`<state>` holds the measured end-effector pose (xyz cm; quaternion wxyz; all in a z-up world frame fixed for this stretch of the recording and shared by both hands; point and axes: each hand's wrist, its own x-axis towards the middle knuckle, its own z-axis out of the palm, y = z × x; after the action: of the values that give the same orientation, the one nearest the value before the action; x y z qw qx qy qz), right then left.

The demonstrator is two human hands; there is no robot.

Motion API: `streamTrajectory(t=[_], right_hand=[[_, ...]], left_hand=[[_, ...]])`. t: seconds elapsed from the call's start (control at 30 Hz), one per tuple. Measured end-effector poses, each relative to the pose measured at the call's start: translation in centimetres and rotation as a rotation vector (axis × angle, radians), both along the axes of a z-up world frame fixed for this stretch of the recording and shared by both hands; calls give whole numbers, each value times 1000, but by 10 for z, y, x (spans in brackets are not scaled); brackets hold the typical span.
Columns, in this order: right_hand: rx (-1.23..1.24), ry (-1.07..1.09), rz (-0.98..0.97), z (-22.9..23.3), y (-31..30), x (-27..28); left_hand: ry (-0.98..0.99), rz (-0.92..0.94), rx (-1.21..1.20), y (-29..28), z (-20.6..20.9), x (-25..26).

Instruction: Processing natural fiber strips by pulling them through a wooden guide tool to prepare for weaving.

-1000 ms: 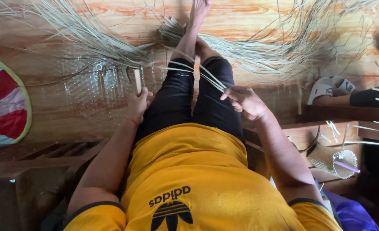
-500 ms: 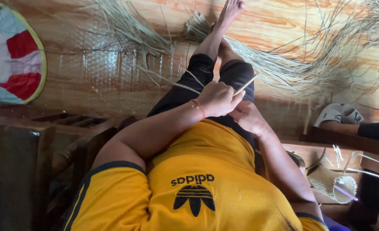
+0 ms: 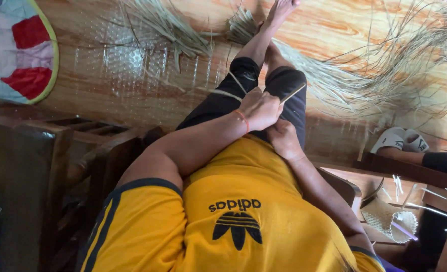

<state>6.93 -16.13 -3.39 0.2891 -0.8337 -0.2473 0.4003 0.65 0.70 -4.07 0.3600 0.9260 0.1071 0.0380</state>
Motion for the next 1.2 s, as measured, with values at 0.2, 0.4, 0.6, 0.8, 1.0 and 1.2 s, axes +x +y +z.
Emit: streamTrajectory(t=[0.2,0.4,0.6,0.8,1.0,1.2], right_hand=[[10,66,-116,75,24,-31],[13,73,-124,109,8,-38],[185,195,-69,106,-23,-26],[317,507,-196,111,-61,-5],[420,748,-309,103,-108,22],[290,-7,41,85,-156,89]], left_hand=[[31,69,175,26,-32,9],[166,73,347,66,-52,10],[171,244,362,111,-57,-4],[397,201,648,155,-83,-21],[554,356,402,166,-63,-52],[213,604,231,131,-65,-20]])
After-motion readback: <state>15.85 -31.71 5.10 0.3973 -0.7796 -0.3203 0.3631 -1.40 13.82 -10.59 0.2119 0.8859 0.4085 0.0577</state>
